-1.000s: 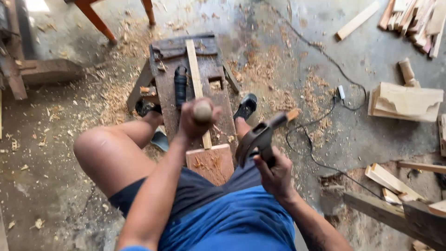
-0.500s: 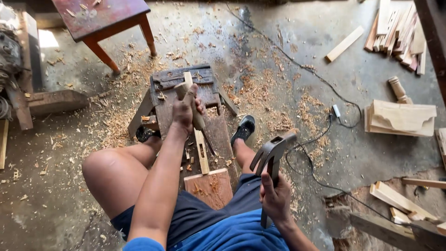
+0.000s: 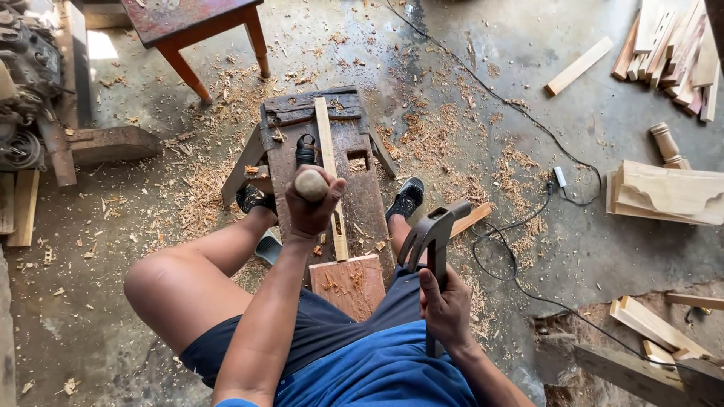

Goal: Chiseling a slot into a piece of wood using a hammer and a chisel on a workbench.

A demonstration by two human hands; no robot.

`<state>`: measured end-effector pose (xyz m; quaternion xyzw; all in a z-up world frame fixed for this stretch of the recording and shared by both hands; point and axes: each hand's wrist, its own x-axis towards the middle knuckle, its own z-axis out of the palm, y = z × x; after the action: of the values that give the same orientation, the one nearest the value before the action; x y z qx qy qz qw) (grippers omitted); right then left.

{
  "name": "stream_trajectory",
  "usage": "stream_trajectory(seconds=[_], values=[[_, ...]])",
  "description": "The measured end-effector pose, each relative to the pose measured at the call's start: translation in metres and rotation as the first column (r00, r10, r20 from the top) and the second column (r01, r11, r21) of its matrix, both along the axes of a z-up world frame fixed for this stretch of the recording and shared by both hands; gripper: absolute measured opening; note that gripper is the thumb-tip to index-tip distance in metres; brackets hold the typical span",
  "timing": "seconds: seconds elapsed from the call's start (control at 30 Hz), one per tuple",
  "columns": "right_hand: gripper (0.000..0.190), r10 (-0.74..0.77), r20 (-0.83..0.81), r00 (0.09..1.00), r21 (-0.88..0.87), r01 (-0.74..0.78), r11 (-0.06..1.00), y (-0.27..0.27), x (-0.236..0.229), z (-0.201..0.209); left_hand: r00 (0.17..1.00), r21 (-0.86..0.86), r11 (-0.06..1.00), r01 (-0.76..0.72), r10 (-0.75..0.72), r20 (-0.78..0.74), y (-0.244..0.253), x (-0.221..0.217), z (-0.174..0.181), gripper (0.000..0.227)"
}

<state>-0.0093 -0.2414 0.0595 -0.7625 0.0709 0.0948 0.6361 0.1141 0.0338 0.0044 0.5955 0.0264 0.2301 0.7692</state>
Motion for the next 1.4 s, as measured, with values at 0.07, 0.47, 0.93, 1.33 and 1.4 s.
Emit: stream_trajectory(seconds=[0.07,0.47,0.93,1.33,1.4], values=[[0.039,0.01,0.008,1.0,0.005,-0.01,1.0,0.002,0.001,0.007,0.997,0.11,0.994,0.001,-0.009,0.074,0.0,0.001,-0.003,0.022],[0.035,0.197,0.189,0.962,-0.121,-0.176,0.977,0.019,0.03,0.048,0.978,0.003,0.979,0.201,-0.201,0.057,0.008,-0.005,-0.008,0.015],[0.033,0.506,0.454,0.733,-0.332,-0.388,0.86,0.073,0.077,0.123,0.992,-0.06,0.994,0.094,-0.088,0.093,0.012,-0.017,-0.023,0.016],[0.044,0.8,0.05,0.597,-0.831,-0.419,0.365,0.109,0.104,0.132,0.959,-0.082,0.995,0.06,-0.035,0.281,0.003,0.002,-0.089,0.036],[0.045,0.809,0.234,0.54,-0.767,-0.409,0.495,0.105,0.097,0.135,0.96,-0.471,0.841,0.266,-0.277,0.047,-0.002,-0.005,-0.128,0.043]])
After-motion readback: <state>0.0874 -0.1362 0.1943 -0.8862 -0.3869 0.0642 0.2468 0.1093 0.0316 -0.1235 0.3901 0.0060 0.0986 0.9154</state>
